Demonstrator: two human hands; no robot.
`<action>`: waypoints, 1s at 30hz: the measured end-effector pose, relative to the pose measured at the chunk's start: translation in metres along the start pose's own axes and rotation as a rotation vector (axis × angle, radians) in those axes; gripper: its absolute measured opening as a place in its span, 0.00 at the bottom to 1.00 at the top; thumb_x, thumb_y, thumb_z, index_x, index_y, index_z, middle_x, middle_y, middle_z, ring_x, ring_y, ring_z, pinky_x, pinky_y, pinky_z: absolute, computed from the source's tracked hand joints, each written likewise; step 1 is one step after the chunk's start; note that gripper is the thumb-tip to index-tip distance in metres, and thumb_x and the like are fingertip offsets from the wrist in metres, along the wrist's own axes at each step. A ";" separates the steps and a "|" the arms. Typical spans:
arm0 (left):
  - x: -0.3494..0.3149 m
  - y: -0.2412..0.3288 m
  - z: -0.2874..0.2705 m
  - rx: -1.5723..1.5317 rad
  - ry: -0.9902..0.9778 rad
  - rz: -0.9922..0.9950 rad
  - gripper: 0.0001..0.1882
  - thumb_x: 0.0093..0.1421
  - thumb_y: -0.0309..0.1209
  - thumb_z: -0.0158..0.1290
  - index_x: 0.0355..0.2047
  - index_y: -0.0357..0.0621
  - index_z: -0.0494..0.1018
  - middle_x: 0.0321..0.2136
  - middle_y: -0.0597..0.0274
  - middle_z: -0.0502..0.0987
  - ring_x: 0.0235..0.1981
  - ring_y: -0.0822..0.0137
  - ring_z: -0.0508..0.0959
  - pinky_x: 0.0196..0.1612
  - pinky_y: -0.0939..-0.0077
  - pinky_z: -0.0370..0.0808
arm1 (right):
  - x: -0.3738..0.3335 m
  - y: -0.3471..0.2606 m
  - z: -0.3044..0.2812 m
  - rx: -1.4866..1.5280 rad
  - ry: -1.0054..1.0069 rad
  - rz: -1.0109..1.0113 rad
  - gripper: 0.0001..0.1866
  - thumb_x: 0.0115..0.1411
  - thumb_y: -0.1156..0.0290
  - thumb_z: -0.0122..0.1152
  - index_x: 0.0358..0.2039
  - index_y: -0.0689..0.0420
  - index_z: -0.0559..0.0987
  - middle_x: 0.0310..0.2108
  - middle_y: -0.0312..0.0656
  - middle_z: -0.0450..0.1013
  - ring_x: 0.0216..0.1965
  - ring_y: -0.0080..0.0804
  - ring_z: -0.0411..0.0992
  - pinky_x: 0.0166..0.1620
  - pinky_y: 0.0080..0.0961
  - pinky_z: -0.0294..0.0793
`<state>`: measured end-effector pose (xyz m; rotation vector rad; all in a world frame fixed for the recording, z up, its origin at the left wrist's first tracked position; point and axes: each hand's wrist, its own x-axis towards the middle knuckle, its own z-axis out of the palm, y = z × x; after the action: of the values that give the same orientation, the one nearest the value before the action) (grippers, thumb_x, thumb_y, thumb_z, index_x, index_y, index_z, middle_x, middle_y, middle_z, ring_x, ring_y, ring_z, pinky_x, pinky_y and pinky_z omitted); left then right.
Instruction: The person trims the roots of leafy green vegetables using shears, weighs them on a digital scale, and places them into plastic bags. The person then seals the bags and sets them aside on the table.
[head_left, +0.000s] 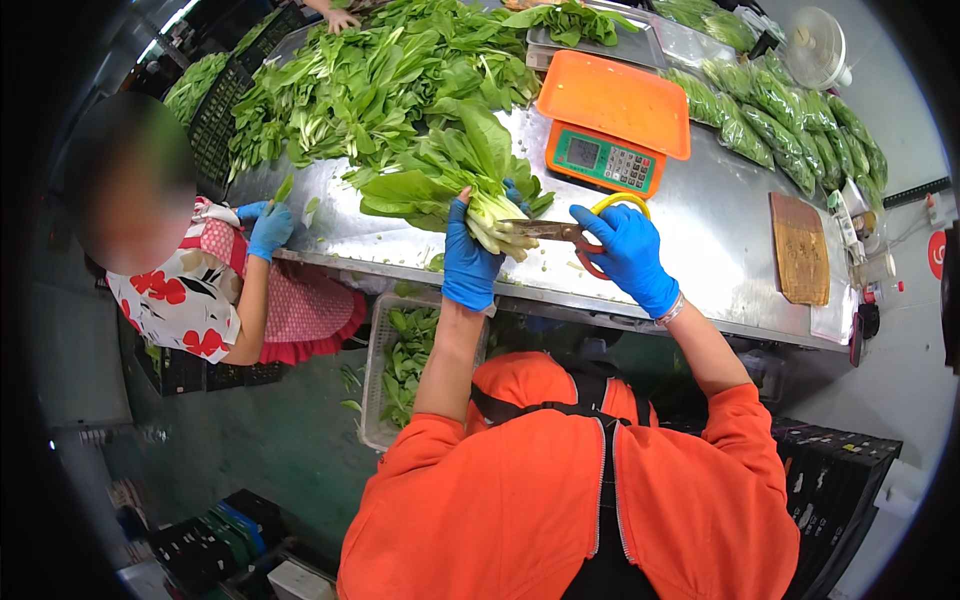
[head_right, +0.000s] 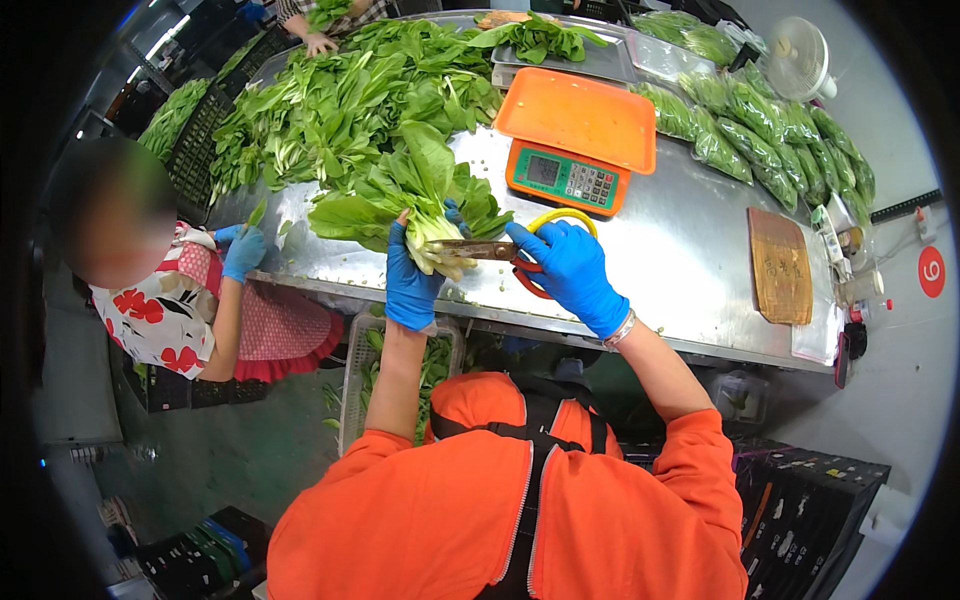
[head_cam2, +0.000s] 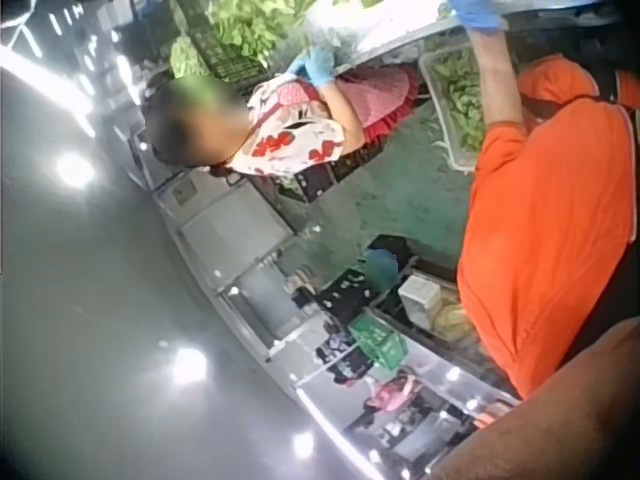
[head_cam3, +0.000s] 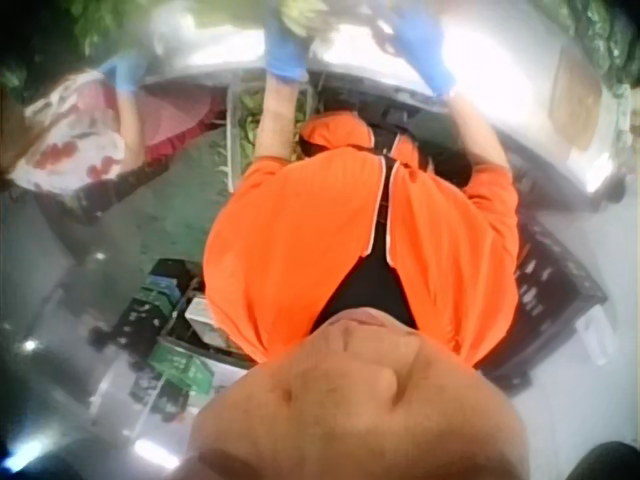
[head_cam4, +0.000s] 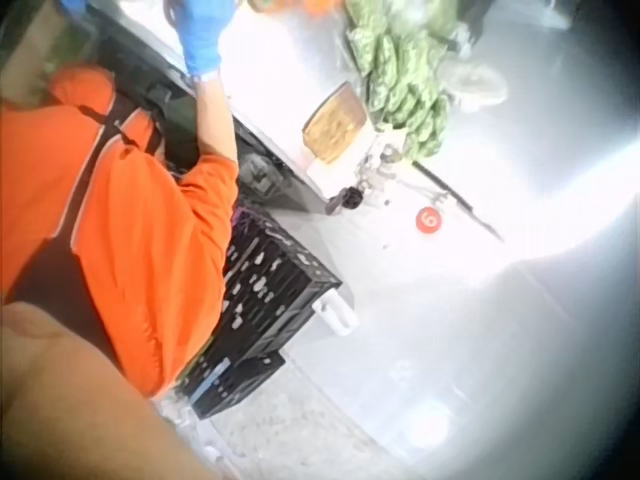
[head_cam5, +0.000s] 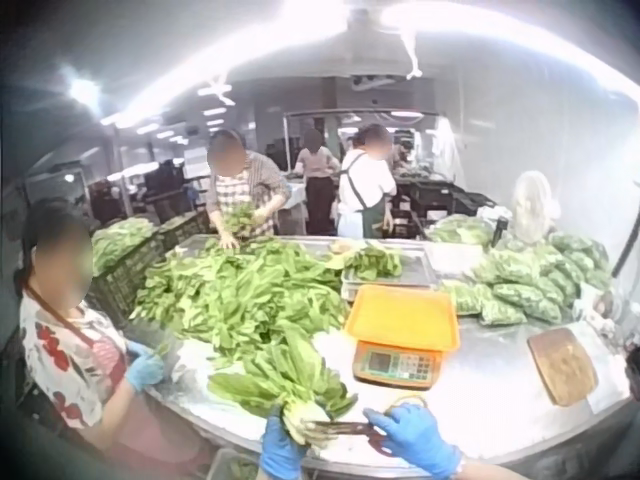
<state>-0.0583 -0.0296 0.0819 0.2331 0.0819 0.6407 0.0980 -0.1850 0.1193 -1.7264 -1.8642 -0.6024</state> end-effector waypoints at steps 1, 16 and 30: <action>0.000 -0.001 0.000 -0.011 -0.001 0.002 0.22 0.55 0.40 0.48 0.45 0.40 0.63 0.38 0.50 0.71 0.39 0.56 0.72 0.45 0.61 0.70 | -0.001 0.001 0.000 0.019 -0.006 -0.014 0.27 0.40 0.68 0.64 0.45 0.46 0.71 0.22 0.35 0.62 0.24 0.31 0.64 0.24 0.26 0.64; 0.038 0.013 0.017 0.401 0.114 0.159 0.22 0.53 0.34 0.51 0.47 0.40 0.63 0.39 0.55 0.72 0.37 0.59 0.74 0.43 0.65 0.72 | -0.119 0.071 0.020 0.002 -0.155 0.578 0.17 0.45 0.68 0.61 0.38 0.53 0.73 0.24 0.43 0.68 0.27 0.41 0.68 0.29 0.32 0.68; 0.316 -0.127 0.054 2.420 0.658 -0.167 0.58 0.38 0.48 0.62 0.59 0.45 0.35 0.55 0.44 0.55 0.54 0.47 0.58 0.51 0.45 0.56 | -0.189 0.153 0.013 -0.122 -0.304 0.904 0.13 0.49 0.62 0.56 0.34 0.53 0.73 0.24 0.46 0.71 0.23 0.44 0.70 0.25 0.36 0.69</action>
<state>0.2762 0.0508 0.1029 2.2879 1.5177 0.0818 0.2580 -0.3075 -0.0171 -2.5652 -1.0079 -0.0854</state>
